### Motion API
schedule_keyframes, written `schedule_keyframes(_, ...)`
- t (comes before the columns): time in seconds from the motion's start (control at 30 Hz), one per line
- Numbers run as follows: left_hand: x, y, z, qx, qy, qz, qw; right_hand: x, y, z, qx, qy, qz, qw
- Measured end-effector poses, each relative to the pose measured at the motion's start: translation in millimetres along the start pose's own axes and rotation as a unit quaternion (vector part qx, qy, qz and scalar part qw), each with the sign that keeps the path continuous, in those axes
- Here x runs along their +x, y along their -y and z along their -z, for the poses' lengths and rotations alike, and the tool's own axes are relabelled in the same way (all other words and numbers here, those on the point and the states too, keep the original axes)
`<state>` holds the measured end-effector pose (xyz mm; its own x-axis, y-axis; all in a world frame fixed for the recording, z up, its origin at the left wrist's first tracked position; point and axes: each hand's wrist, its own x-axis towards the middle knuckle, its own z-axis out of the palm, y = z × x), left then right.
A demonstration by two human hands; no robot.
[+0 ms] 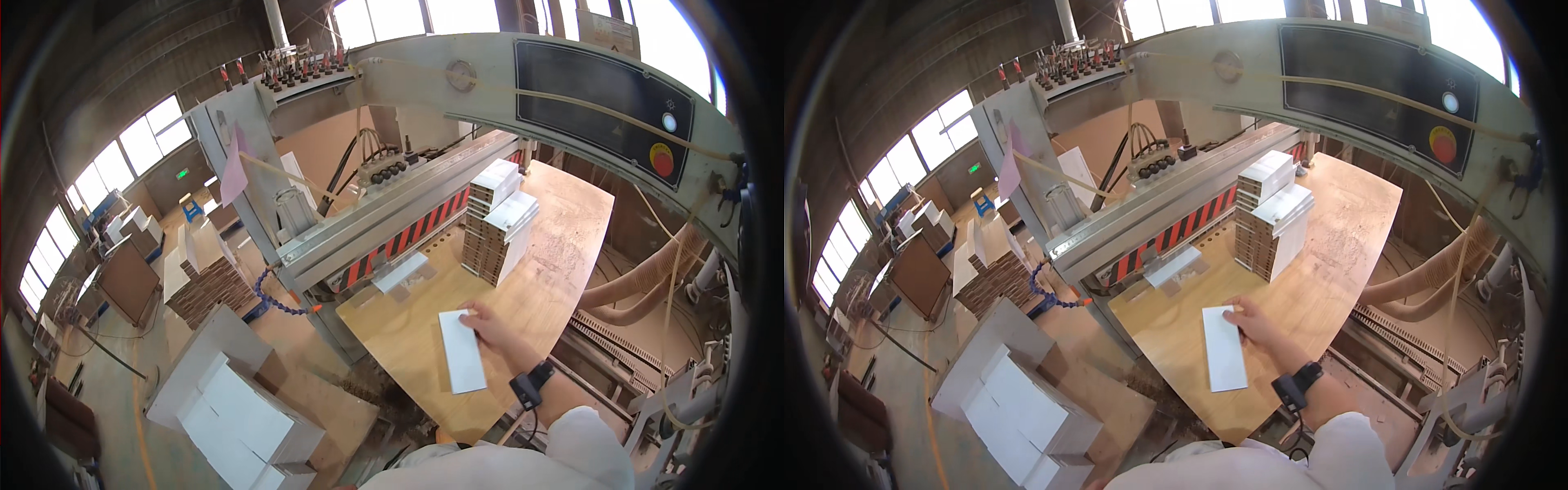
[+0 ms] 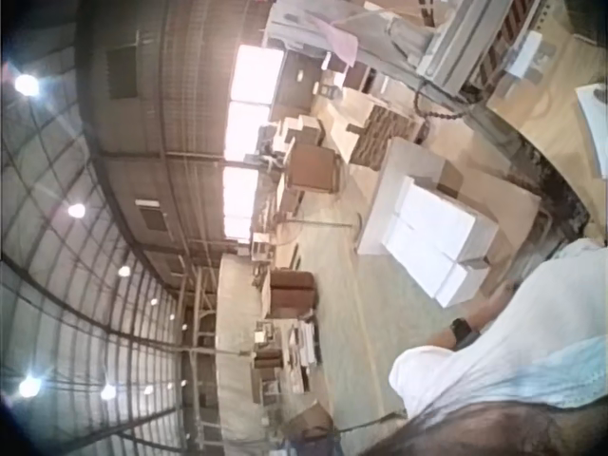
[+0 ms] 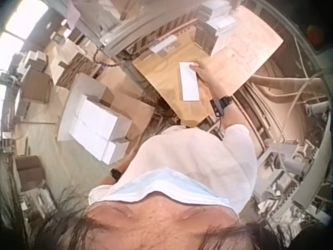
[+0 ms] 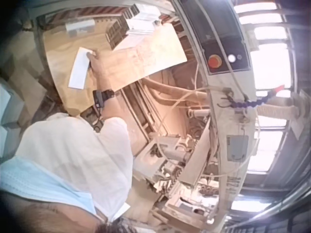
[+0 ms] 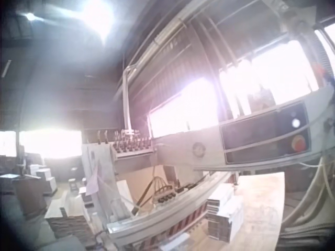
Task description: The recorder picks up white rectangular blocks from a stack, positions them against the guide of an industrial machine for processing, and then stacks the finished pieces on a pallet.
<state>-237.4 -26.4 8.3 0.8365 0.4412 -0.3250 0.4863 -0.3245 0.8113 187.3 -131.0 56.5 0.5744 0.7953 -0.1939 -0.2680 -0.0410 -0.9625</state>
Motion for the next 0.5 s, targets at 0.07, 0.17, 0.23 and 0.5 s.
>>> schedule_keyframes(0.07, -2.2, 4.7, -0.3, 0.005, 0.007, -0.006, 1.0, 2.9, -23.3, -11.1, 0.011, 0.016, -0.012, 1.0)
schedule_keyframes(0.17, -4.8, 14.6, -1.0, 0.008, 0.02, -0.02, 1.0, 7.6, -38.3, -11.9, 0.019, 0.012, -0.048, 0.999)
schedule_keyframes(0.23, -6.1, 22.4, -1.1, 0.009, 0.03, -0.03, 0.999, 8.6, -40.8, -8.3, 0.016, 0.007, -0.052, 0.998)
schedule_keyframes(0.5, 38.9, -18.4, 61.3, 0.15, 0.207, -0.22, 0.941, -3.2, -38.3, -17.3, 0.041, -0.055, -0.032, 0.997)
